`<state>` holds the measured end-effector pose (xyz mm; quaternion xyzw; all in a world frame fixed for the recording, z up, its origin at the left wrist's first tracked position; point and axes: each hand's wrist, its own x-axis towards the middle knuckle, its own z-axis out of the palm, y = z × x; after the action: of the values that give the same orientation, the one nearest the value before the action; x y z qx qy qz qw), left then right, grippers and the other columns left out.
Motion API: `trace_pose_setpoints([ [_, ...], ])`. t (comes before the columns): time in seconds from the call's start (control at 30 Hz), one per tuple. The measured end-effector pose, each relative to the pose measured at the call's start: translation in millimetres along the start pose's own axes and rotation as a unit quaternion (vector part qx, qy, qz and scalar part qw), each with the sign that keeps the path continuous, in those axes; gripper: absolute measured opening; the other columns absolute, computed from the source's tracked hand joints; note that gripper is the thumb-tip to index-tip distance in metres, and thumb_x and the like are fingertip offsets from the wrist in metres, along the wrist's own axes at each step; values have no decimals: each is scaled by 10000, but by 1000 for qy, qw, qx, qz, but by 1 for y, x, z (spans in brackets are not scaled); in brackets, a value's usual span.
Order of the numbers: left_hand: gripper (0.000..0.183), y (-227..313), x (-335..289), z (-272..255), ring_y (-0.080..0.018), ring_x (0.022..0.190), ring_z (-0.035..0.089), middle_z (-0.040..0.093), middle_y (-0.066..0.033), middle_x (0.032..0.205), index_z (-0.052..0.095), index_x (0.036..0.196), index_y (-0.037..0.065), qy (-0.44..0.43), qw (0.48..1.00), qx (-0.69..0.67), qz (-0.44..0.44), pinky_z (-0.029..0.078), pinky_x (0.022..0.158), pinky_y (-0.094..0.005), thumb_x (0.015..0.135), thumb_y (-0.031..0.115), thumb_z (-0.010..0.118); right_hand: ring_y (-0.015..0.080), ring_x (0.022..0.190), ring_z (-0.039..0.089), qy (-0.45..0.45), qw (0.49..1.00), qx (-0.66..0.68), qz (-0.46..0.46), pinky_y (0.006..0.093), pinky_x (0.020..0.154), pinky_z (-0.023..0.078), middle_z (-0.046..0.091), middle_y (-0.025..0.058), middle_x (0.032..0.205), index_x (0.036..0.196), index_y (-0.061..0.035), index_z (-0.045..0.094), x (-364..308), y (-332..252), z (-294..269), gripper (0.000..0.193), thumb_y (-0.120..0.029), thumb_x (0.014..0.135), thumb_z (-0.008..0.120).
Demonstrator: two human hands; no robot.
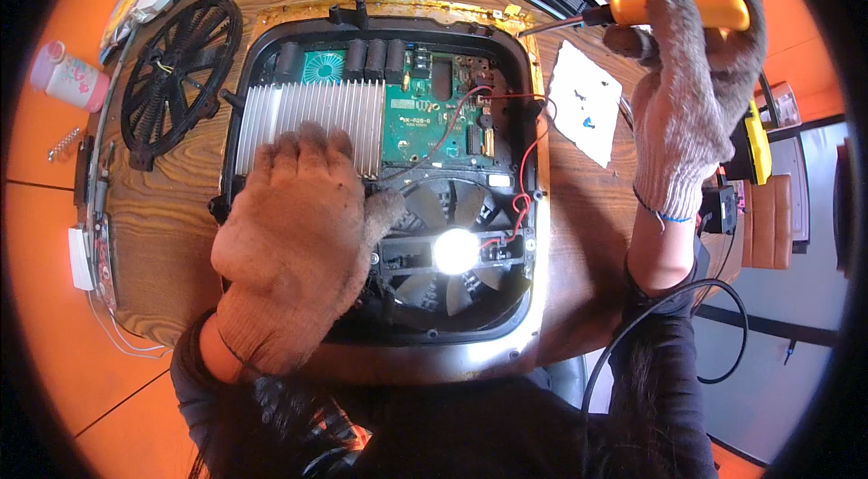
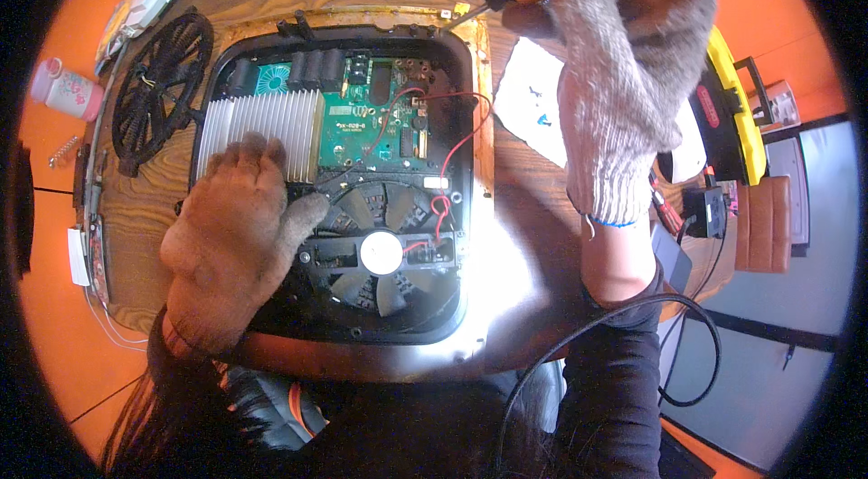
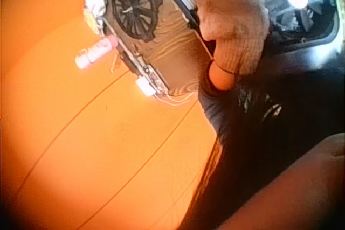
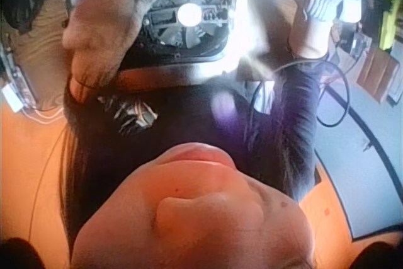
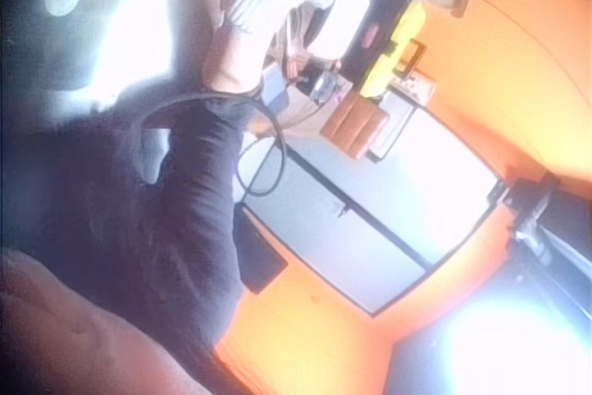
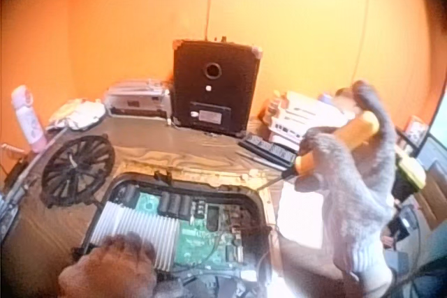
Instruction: The person uses a screwdriver to fasten screws into a circuit board and then places a fan cover over the internal components. They continue to secure the cover with additional screws.
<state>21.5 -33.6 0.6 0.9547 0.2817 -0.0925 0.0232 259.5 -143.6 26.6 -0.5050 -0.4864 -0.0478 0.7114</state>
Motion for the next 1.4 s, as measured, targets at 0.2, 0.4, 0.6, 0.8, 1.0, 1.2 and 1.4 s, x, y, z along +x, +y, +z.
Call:
trace_pose_setpoints([
  [0.2, 738, 6, -1, -5, -360, 1260, 492, 523, -280, 1312, 476, 1292, -109, -3, 998, 58, 2, 318, 1118, -414, 925, 532, 490, 245, 816, 709, -16, 997, -40, 58, 270, 584, 606, 674, 200, 980, 1371, 1, 401, 0, 16, 17, 598, -46, 855, 701],
  [0.4, 824, 9, 2, -9, -380, 1320, 416, 454, -262, 1398, 453, 1323, -104, -81, 994, 58, -41, 310, 1124, -427, 849, 557, 581, 240, 890, 684, -25, 997, -50, 45, 293, 706, 602, 579, 177, 1129, 1376, -15, 391, -9, 39, 17, 625, -16, 839, 711],
  [0.6, 851, 9, 2, -8, -383, 1310, 429, 458, -284, 1387, 448, 1315, -135, -66, 995, 61, -33, 296, 1135, -434, 833, 551, 594, 196, 876, 646, 4, 998, -4, 59, 268, 715, 584, 413, 170, 1360, 1375, 16, 368, -7, 38, 26, 676, 38, 798, 720],
  [0.8, 845, 8, 0, -5, -400, 1291, 445, 467, -290, 1376, 457, 1304, -140, -57, 995, 77, -24, 300, 1132, -443, 825, 539, 606, 189, 893, 640, -3, 999, -45, 31, 249, 670, 587, 421, 158, 1342, 1364, 11, 385, -12, 38, 33, 661, 43, 794, 718],
  [1.0, 838, 7, -1, -5, -393, 1301, 437, 462, -291, 1380, 457, 1309, -134, -60, 995, 71, -20, 325, 1110, -444, 818, 526, 619, 190, 897, 639, -15, 998, -67, -4, 241, 675, 586, 420, 154, 1348, 1355, -10, 417, -11, 38, 36, 632, 50, 797, 707],
  [1.2, 839, 8, 1, -7, -394, 1309, 428, 459, -279, 1387, 452, 1314, -128, -76, 994, 72, -21, 337, 1103, -441, 824, 532, 618, 221, 1100, 574, -84, 993, 23, -78, 299, 797, 579, 378, 148, 1414, 1378, -23, 399, 1, 55, 25, 679, 57, 783, 716],
  [1.4, 830, 11, 2, -10, -391, 1310, 430, 461, -266, 1392, 440, 1327, -117, -74, 994, 77, -36, 338, 1105, -432, 820, 510, 637, 246, 1224, 500, -186, 978, 29, -88, 403, 977, 484, 373, 140, 1448, 1406, -59, 379, -5, 83, 8, 717, 19, 790, 738],
])
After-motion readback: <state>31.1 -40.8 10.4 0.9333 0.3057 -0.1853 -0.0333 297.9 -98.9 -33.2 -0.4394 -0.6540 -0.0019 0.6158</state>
